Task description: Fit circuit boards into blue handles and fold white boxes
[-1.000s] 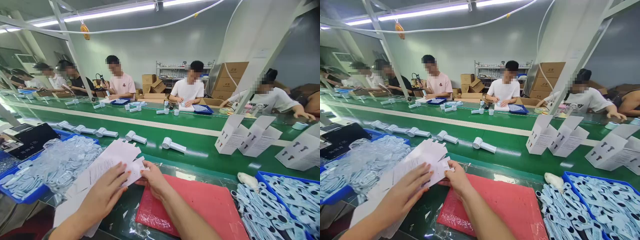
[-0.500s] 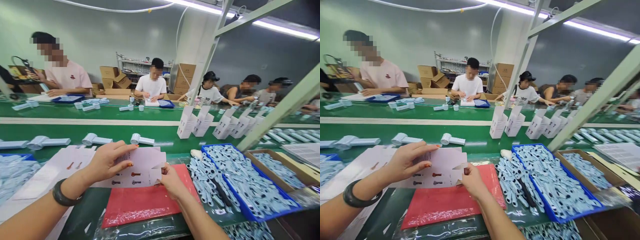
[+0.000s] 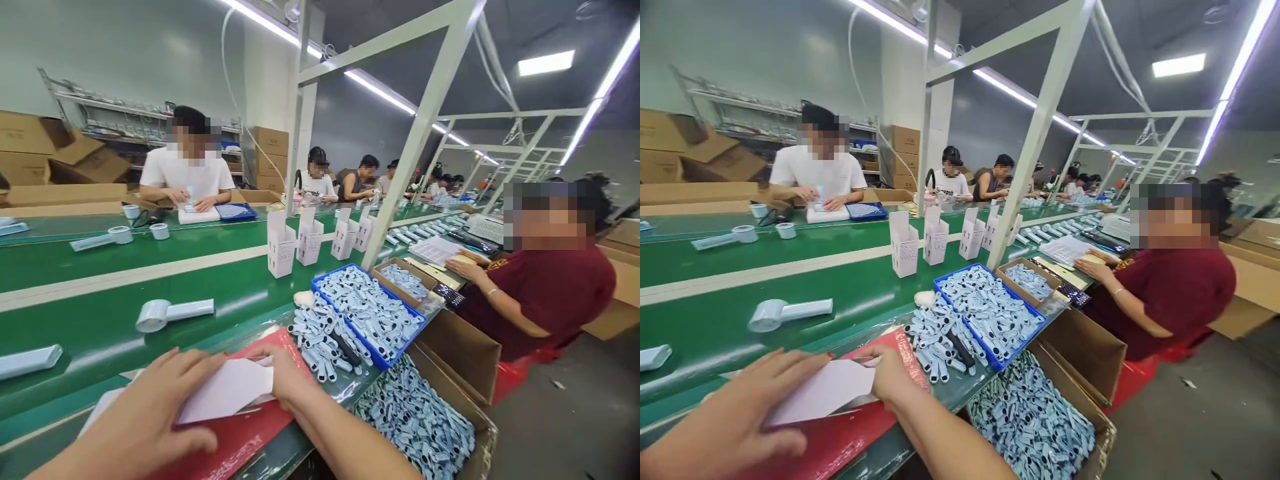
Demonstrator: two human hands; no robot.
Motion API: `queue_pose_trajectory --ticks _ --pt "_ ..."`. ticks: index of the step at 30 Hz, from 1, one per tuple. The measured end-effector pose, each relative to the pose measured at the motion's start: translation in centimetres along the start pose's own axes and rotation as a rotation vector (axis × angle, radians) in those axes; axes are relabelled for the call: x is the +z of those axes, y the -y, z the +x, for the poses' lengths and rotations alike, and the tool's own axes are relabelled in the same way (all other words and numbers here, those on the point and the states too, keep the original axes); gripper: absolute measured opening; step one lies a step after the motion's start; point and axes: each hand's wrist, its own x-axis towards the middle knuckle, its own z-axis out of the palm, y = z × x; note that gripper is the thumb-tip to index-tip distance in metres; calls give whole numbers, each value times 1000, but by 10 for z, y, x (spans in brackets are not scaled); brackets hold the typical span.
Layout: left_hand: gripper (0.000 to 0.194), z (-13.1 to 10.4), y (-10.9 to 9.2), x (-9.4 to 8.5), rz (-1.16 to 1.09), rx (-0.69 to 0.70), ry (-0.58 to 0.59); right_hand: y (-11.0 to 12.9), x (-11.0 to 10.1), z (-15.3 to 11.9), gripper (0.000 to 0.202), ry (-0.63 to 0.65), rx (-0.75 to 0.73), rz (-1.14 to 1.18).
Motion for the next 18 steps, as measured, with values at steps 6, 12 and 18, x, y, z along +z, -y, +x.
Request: queue_pose_trajectory --ticks 6,12,18 --pt "77 15 -11 -19 -250 -264 -207 40 -7 -15 60 -126 -238 111" --pt "88 36 -34 -35 -616 -309 -438 66 11 -52 48 -281 -1246 -519" --pt "83 37 -38 -17 -537 -124 -547 72 21 -56 25 -347 -1370 -583"
